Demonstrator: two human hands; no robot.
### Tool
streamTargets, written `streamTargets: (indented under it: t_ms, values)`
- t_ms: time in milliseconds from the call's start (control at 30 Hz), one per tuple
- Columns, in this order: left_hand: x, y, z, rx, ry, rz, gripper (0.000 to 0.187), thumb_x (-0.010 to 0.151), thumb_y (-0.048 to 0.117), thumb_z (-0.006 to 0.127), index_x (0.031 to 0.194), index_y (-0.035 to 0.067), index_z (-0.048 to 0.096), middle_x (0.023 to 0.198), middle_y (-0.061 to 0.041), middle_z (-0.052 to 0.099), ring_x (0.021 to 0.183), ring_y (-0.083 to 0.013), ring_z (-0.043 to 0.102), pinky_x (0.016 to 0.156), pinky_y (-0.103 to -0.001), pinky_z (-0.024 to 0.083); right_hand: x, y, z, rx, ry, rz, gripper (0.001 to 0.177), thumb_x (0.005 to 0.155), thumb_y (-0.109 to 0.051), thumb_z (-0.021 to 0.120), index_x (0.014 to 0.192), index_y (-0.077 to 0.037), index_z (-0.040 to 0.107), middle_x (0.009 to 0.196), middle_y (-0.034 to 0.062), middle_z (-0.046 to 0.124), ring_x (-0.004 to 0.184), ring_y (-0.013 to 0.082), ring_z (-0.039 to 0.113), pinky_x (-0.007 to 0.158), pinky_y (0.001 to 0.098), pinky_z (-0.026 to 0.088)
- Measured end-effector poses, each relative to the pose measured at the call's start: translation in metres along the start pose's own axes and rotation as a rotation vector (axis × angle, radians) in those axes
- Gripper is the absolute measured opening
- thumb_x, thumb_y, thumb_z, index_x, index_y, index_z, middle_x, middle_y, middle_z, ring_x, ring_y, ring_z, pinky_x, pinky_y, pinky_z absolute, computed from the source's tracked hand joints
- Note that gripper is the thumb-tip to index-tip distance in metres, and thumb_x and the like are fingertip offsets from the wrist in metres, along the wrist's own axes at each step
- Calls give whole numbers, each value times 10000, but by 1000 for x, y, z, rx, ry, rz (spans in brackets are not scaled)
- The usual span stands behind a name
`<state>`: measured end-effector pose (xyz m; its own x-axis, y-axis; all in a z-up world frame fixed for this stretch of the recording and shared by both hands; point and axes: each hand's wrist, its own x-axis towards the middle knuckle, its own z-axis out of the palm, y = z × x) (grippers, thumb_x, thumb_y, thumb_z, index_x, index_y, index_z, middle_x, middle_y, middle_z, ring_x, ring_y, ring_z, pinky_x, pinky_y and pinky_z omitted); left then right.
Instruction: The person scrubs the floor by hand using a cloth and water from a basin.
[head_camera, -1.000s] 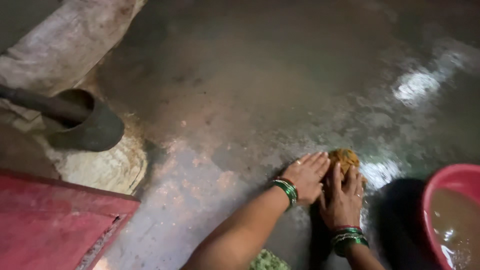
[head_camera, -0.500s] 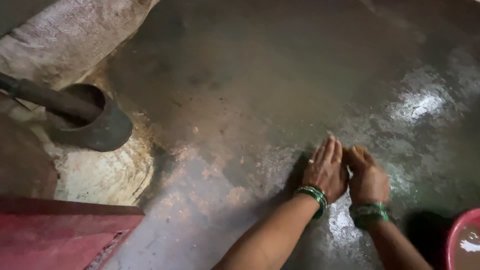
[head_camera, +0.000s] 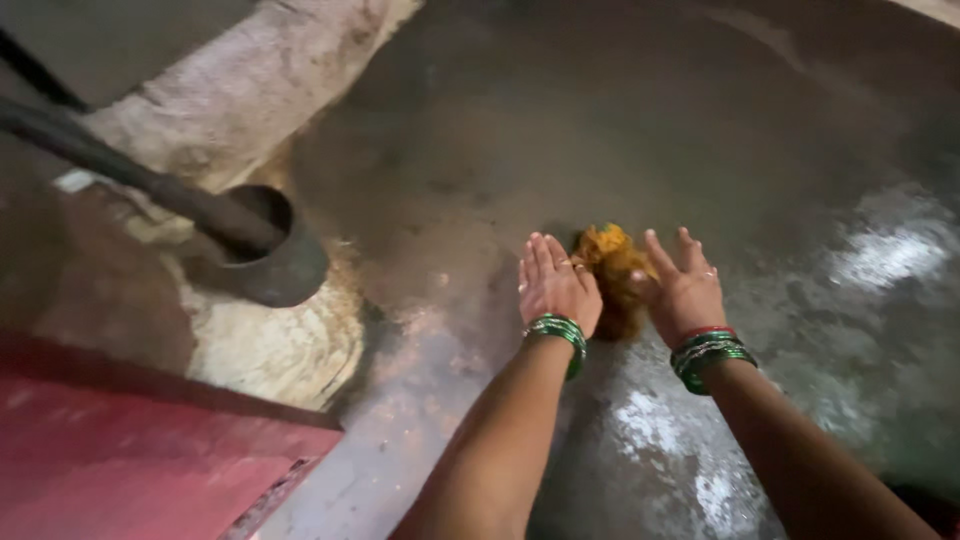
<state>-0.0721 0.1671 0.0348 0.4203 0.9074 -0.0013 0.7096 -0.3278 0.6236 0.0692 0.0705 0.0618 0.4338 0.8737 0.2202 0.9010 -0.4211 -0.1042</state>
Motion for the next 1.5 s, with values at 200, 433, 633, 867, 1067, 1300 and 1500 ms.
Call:
streamTargets:
  t_ms: [200,433,633,867,1067,1300,1500]
  values:
    - [40,-29,-37,374,-380,238,683,1048,337,303,1555,-113,227,1654,-282,171,1541,-378,152,1236,-473,128,29,6,51,90,30,-72,676,993,-422,555,1586,-133,404,1647,270,319,1488,471,332,1183,585,318]
    - [27,-36,-26,152,-166,229,663,1032,381,306,1556,-24,293,1664,-211,229,1543,-315,222,1257,-430,155,16,-25,94,-31,-102,-37,803,902,-583,515,1586,-187,371,1634,277,234,1487,491,222,1108,618,246]
    - [12,-68,2,165,-23,193,691,1024,405,356,1561,-28,309,1651,-217,276,1540,-318,241,1265,-445,133,18,-42,51,-243,-408,48,669,1012,-594,421,1623,-327,372,1623,143,365,1497,372,382,1245,558,300]
    - [48,-90,8,107,53,270,664,1036,369,352,1572,-20,292,1656,-176,298,1551,-285,237,1267,-436,135,52,-12,104,111,-50,-258,693,1003,-467,442,1594,-111,372,1634,278,282,1500,470,262,1186,597,198]
    - [45,-92,4,69,18,306,670,1041,342,356,1598,-18,262,1683,-169,281,1585,-279,210,1293,-432,130,86,-17,151,78,35,-165,668,1090,-393,386,1613,15,297,1689,303,223,1558,435,239,1251,519,228]
    - [52,-94,-12,-144,160,209,702,1050,306,346,1623,-66,183,1713,-236,191,1605,-336,144,1296,-469,78,184,-106,189,-97,-19,-354,682,1048,-358,459,1644,-94,258,1699,213,224,1552,369,232,1225,458,237]
    - [57,-105,-12,-354,372,-6,664,1042,272,321,1610,-57,220,1710,-228,207,1605,-351,160,1299,-463,94,114,-126,125,513,-320,-748,822,870,-330,537,1588,-39,263,1653,204,270,1542,362,197,1240,482,170]
